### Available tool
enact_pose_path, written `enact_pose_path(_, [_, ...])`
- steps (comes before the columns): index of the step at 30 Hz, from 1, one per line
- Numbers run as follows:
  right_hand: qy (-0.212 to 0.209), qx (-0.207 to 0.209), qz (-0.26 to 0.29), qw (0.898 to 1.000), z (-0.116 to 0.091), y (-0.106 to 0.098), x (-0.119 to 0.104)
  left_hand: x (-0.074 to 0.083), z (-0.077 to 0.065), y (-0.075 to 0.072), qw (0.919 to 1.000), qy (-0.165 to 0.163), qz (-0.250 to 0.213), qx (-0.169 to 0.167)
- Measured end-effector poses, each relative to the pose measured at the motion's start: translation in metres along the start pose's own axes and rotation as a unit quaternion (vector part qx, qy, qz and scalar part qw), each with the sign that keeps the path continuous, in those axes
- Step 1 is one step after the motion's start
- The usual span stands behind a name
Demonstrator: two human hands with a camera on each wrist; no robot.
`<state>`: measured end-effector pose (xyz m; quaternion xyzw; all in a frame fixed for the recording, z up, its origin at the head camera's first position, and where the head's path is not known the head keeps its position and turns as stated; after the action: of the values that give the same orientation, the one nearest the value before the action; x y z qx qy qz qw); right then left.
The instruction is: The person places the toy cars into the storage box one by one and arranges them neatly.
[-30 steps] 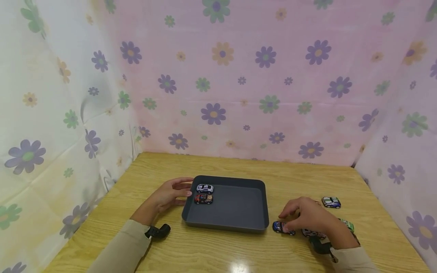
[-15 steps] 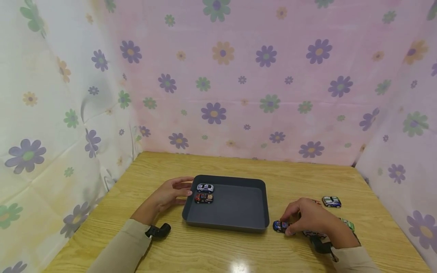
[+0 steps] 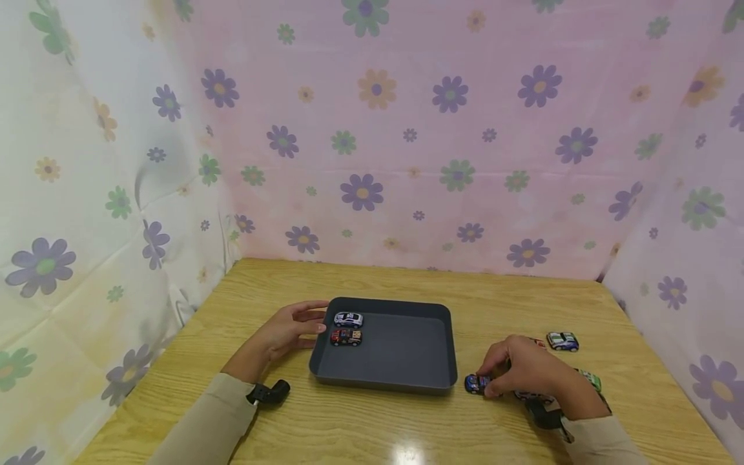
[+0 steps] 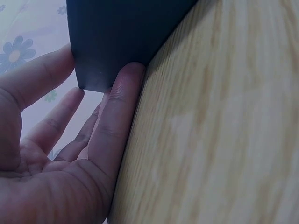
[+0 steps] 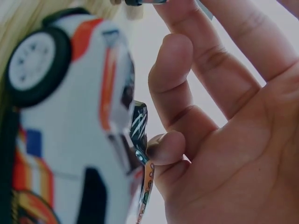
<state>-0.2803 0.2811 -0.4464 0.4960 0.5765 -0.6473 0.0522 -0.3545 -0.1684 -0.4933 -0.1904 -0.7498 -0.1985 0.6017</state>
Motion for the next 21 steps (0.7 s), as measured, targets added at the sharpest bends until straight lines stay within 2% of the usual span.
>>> enact_pose_path(9, [-0.003,0.005,0.003,1.0,0.0,-0.002,-0.0004,0.003,-0.0006,0.0023,1.0,-0.004,-0.001,0.001])
enact_pose_path(15, [0.016,0.016,-0.02,1.0,0.0037,-0.0082,0.0001,0.0061,0.0015,-0.002,0.9999,0.006,-0.007,0.005])
enact_pose_path(21, [0.012,0.018,-0.003,1.0,0.0002,-0.0039,0.0018,0.0,0.0008,0.0007,0.9999,-0.003,-0.011,0.009])
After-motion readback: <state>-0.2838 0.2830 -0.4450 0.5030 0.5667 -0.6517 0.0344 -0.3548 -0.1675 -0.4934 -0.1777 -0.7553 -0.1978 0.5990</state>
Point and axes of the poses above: each hand's wrist, its own z-axis towards the middle knuckle, its own y-axis out of the palm, x = y × z, the point moved 6 cm from there along z, towards the middle knuckle, and after that the axes turned 14 degrees about -x, right-handed, at the moved point
